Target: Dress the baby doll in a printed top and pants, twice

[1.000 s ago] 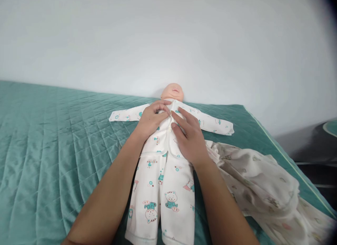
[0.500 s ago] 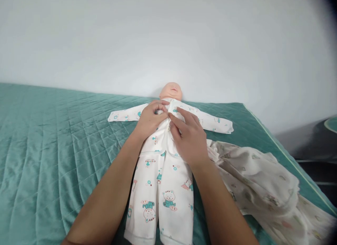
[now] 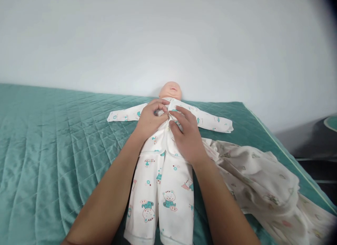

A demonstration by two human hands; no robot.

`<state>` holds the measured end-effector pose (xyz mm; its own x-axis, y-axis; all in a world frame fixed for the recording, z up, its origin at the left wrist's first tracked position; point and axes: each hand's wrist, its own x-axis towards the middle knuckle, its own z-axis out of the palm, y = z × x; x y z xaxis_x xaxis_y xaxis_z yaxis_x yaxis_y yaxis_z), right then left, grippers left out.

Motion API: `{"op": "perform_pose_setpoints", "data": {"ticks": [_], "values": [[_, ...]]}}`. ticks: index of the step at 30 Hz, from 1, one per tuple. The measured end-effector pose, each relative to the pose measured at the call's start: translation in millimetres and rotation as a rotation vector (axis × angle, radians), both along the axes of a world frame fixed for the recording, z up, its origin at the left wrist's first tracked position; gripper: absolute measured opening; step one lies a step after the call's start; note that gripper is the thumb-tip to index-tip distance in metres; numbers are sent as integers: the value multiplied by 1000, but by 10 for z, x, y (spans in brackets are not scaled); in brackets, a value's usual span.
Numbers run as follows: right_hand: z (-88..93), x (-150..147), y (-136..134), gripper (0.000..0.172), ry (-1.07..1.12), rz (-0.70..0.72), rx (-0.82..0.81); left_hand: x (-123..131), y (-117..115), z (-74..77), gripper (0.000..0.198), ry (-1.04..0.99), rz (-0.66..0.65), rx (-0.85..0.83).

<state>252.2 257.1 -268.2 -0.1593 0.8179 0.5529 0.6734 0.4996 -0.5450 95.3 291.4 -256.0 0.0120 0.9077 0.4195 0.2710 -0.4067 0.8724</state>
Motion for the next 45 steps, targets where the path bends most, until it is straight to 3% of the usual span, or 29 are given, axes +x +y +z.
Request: {"op": "perform_pose_setpoints", "data": {"ticks": [12,18,25,37,45], "values": [[-47,35,81,30,262,81,-144,-4,58,-40,9,-36,7,-15],[3,25,230,13,434,43,-236,-16,48,-4,11,-1,-25,-85],[35,8,290,8,428,47,-259,-80,67,-2,16,-65,-143,-162],[117,32,414,13,301,91,-269,-133,58,3,11,-166,-218,-221],[84,-64,311,10,236,32,-43,-112,42,22,12,-230,-226,-251]]}}
